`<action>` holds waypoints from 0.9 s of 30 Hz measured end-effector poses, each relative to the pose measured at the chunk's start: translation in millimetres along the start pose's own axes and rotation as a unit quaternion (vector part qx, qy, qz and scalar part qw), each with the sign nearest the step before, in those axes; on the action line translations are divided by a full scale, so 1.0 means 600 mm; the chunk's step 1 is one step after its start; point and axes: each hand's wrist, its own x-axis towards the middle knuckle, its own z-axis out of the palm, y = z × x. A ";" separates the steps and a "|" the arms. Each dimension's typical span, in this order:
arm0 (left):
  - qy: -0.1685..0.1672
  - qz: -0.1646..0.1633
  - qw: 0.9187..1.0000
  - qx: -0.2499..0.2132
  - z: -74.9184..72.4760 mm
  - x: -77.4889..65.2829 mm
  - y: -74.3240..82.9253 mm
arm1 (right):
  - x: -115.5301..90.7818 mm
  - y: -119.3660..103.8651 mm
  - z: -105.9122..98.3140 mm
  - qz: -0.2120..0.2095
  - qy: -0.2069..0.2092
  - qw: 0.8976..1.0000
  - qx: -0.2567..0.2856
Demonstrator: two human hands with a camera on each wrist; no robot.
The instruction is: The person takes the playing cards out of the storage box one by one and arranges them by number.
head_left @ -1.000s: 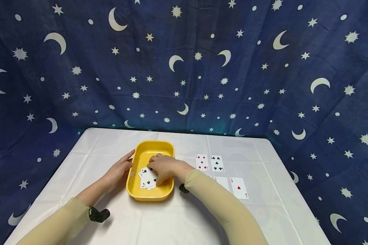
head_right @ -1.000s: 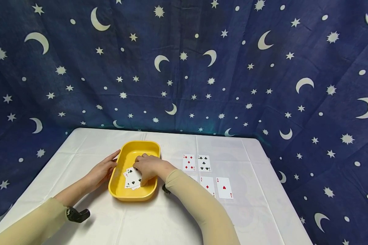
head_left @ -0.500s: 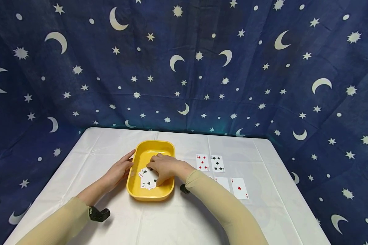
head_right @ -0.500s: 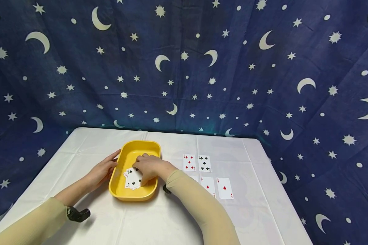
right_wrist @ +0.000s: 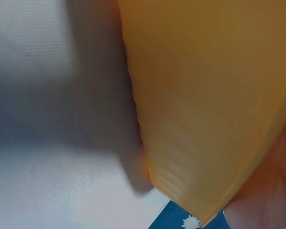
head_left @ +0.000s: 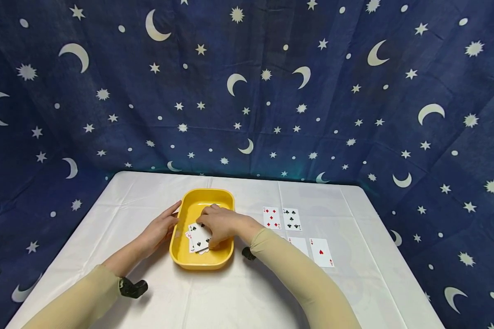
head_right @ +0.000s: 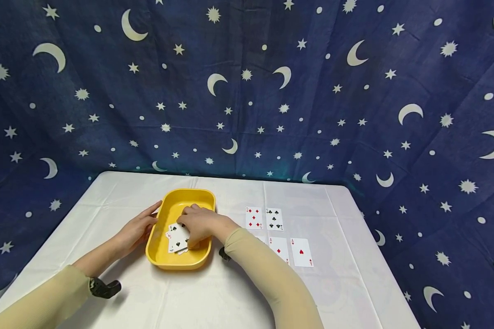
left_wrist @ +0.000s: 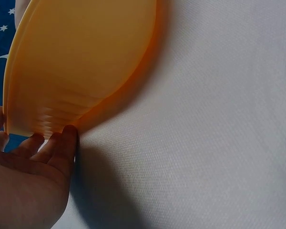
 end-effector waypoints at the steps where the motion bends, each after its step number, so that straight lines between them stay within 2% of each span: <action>1: 0.000 0.000 1.000 0.001 0.000 0.000 0.000 | -0.001 0.000 -0.002 0.002 0.003 1.000 0.007; 6: 0.000 0.001 1.000 0.004 -0.001 0.000 -0.001 | -0.011 0.000 -0.014 0.010 0.012 0.999 0.031; 12: -0.001 0.000 1.000 0.000 0.001 -0.001 0.000 | -0.030 0.002 -0.030 0.006 0.031 0.999 0.028; 27: 0.001 -0.001 1.000 0.000 0.000 0.003 -0.001 | -0.105 0.027 -0.073 0.002 0.086 0.996 0.030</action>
